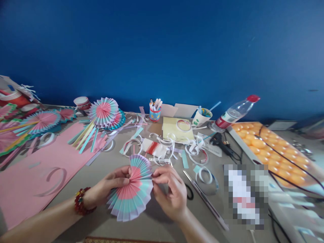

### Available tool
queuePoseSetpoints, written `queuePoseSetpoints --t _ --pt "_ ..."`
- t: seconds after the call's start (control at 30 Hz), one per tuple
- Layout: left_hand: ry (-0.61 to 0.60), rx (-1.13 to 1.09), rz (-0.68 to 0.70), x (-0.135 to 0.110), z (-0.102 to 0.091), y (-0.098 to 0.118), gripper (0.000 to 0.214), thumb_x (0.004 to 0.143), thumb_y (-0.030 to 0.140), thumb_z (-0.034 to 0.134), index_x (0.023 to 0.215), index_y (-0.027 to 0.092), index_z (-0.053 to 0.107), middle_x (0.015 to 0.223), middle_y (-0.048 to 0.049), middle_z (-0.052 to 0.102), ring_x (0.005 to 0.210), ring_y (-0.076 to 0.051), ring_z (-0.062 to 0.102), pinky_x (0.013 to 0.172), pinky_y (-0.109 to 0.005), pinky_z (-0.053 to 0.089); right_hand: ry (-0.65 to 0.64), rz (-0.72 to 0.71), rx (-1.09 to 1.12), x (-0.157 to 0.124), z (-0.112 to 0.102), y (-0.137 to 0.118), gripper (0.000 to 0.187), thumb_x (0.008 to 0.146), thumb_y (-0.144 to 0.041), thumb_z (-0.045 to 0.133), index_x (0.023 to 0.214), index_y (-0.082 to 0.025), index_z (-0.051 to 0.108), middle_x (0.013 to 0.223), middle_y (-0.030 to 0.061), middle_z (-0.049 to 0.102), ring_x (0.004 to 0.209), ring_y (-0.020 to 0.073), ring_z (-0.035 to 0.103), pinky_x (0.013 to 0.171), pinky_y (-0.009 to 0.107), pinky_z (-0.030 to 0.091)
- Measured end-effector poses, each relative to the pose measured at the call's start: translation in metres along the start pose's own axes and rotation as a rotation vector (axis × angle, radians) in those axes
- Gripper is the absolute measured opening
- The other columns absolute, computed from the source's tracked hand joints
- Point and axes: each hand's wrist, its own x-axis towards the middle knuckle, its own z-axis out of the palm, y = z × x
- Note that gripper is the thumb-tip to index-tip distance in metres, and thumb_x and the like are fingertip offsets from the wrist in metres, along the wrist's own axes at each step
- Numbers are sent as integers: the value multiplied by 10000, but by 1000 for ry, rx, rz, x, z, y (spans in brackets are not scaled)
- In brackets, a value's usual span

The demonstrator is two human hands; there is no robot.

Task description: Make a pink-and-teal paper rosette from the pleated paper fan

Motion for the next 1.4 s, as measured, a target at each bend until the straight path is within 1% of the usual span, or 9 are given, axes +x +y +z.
queuePoseSetpoints --t 0.13,0.33,0.53,0.7,0.8,0.9,1.0,1.2,1.4 --pt "-1 -4 -1 0 0 -1 233 785 285 783 903 129 656 856 -41 614 770 -131 582 739 -236 439 -12 16 27 0 0 -1 176 800 -44 607 849 -213 600 838 25 643 750 162 650 666 283 524" --pt "6 -16 -12 1 -2 -1 248 788 288 782 931 131 655 888 -52 621 796 -145 592 757 -250 447 -30 42 68 -2 0 0 184 802 -36 595 839 -216 584 814 22 623 740 161 641 652 281 517" --pt "0 -32 -6 1 0 1 201 795 266 773 878 127 654 837 -38 611 743 -124 576 715 -227 441 -14 36 84 -3 1 2 198 800 -30 602 846 -222 594 798 20 629 733 161 638 655 290 522" --pt "6 -49 -9 2 0 1 194 804 267 764 880 127 652 853 -46 619 764 -132 583 733 -232 440 40 64 157 -2 5 0 264 805 -26 597 972 -229 622 806 31 635 710 155 616 624 281 522" --pt "6 -57 -7 2 1 3 202 798 272 770 862 125 649 840 -44 617 759 -132 582 729 -231 438 10 38 151 -1 5 0 319 806 -23 600 1048 -228 640 795 29 643 669 150 600 614 291 515" --pt "9 -69 -4 2 1 4 207 797 275 771 848 124 639 827 -40 612 745 -129 579 721 -230 437 -33 3 108 1 2 0 348 803 -20 606 1076 -230 658 785 26 657 673 158 615 639 309 522" --pt "6 -63 8 2 -1 3 195 809 267 761 857 129 632 840 -40 609 751 -128 576 729 -233 437 -64 23 74 3 0 -1 350 805 -33 607 1087 -229 671 819 32 669 689 158 622 651 303 527" --pt "22 0 21 3 -3 3 188 824 268 747 846 139 612 838 -30 587 756 -121 553 725 -220 420 -106 40 41 4 -4 -2 293 816 -42 598 1022 -226 696 833 37 650 718 154 628 632 265 517" --pt "26 24 39 6 -2 5 205 805 278 759 841 149 604 834 -23 572 761 -129 540 728 -223 418 -108 59 68 5 -4 -1 211 812 -55 597 919 -217 679 789 33 642 748 171 627 657 285 517"
